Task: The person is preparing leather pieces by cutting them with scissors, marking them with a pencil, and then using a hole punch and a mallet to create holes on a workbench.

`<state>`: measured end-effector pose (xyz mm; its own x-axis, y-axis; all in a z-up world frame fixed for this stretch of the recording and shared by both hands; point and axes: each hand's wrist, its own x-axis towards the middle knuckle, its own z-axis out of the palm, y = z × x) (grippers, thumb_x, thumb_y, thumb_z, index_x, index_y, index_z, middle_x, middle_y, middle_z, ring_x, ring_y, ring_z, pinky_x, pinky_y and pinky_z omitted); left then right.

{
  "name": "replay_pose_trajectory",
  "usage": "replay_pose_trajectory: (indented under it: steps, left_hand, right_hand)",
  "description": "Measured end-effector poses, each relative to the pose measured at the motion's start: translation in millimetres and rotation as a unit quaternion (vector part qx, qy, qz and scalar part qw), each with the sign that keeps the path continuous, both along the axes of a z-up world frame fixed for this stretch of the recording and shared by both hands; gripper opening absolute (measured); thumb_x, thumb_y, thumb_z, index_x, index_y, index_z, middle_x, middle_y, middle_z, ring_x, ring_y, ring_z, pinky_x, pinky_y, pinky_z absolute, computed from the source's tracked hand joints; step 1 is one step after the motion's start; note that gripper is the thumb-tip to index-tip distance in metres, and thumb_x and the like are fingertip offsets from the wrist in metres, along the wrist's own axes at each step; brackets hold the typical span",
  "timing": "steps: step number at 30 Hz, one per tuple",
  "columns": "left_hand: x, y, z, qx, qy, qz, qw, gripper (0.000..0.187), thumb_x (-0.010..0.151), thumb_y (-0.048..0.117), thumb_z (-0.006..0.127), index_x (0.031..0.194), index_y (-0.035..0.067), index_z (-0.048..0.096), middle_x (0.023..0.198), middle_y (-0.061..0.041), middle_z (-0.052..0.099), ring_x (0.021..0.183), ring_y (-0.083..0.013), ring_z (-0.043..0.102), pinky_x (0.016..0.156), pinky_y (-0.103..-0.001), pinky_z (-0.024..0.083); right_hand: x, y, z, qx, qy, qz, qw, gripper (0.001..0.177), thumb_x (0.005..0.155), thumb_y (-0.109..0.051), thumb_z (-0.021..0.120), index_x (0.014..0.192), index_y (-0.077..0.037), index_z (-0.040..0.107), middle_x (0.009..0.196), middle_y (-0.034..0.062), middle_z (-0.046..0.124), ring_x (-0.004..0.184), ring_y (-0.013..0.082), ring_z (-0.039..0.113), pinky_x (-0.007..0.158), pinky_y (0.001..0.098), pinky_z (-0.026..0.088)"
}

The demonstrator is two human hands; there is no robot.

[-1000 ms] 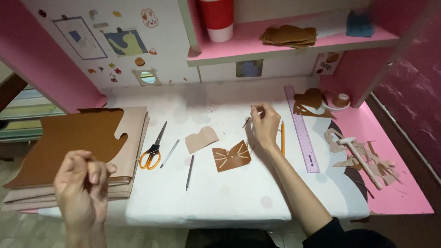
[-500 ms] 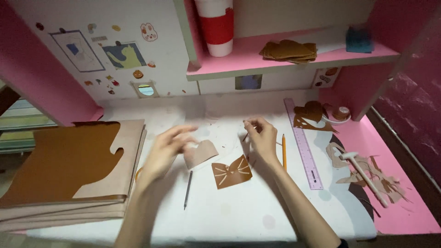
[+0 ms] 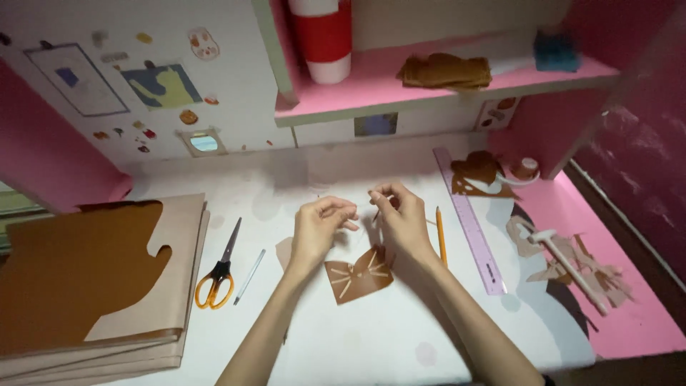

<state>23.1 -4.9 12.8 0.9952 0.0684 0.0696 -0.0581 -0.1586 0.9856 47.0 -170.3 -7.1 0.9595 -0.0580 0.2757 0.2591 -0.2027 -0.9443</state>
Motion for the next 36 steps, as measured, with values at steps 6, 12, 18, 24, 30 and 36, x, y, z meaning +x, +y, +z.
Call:
replay_pose_trajectory:
  steps: [6,12,18,24,30,36]
  left_hand:
    - [16,18,-11,-0.036,-0.025,-0.006,0.999,0.017,0.084,0.018,0.082,0.093,0.005,0.075,0.117,-0.015,0.075,0.102,-0.019,0.07,0.078,-0.03,0.062]
    - [-6,3,15,-0.126,-0.002,-0.018,0.992,0.003,0.085,0.004,0.063,0.085,0.001,0.062,0.104,-0.019,0.077,0.093,-0.0184,0.074,0.079,-0.024,0.061]
    - [-9,1,16,-0.131,-0.013,-0.039,0.99,0.008,0.088,0.006,0.064,0.084,0.002,0.058,0.107,-0.02,0.077,0.098,-0.0194,0.075,0.081,-0.023,0.061]
    - [-12,0,19,-0.128,-0.015,-0.038,0.991,0.006,0.088,0.004,0.064,0.085,0.001,0.06,0.109,-0.021,0.077,0.096,-0.0181,0.075,0.079,-0.022,0.061]
    - [-10,3,17,-0.122,-0.022,-0.041,0.991,0.008,0.09,0.007,0.064,0.085,0.004,0.059,0.112,-0.021,0.077,0.097,-0.0202,0.075,0.078,-0.022,0.06]
    - [-9,3,17,-0.117,-0.029,-0.036,0.992,0.005,0.089,0.005,0.063,0.086,0.004,0.06,0.111,-0.019,0.077,0.096,-0.0173,0.075,0.077,-0.02,0.06]
  right_hand:
    - [-12,11,8,-0.004,-0.034,0.062,0.997,0.01,0.096,-0.014,0.066,0.092,-0.007,0.072,0.078,0.0085,0.074,0.058,0.0164,0.059,0.054,0.0265,0.048]
    - [-15,11,11,-0.002,-0.024,0.047,0.999,0.014,0.101,-0.014,0.061,0.092,-0.006,0.069,0.08,0.0085,0.074,0.058,0.0154,0.057,0.055,0.0275,0.047]
    - [-19,10,16,0.003,-0.032,0.051,0.998,0.012,0.1,-0.012,0.061,0.093,-0.006,0.068,0.08,0.0089,0.073,0.064,0.016,0.059,0.055,0.0271,0.05]
    - [-16,8,15,0.005,-0.048,0.052,0.997,0.011,0.099,-0.012,0.062,0.094,-0.004,0.068,0.08,0.0106,0.072,0.06,0.0165,0.06,0.053,0.027,0.051]
    - [-13,7,11,0.005,-0.055,0.056,0.997,0.01,0.098,-0.012,0.063,0.094,-0.004,0.068,0.08,0.011,0.072,0.058,0.0151,0.058,0.051,0.026,0.048]
    - [-11,7,7,-0.012,-0.065,0.062,0.996,0.012,0.099,-0.014,0.064,0.095,-0.004,0.068,0.082,0.0103,0.073,0.056,0.015,0.059,0.051,0.0253,0.048]
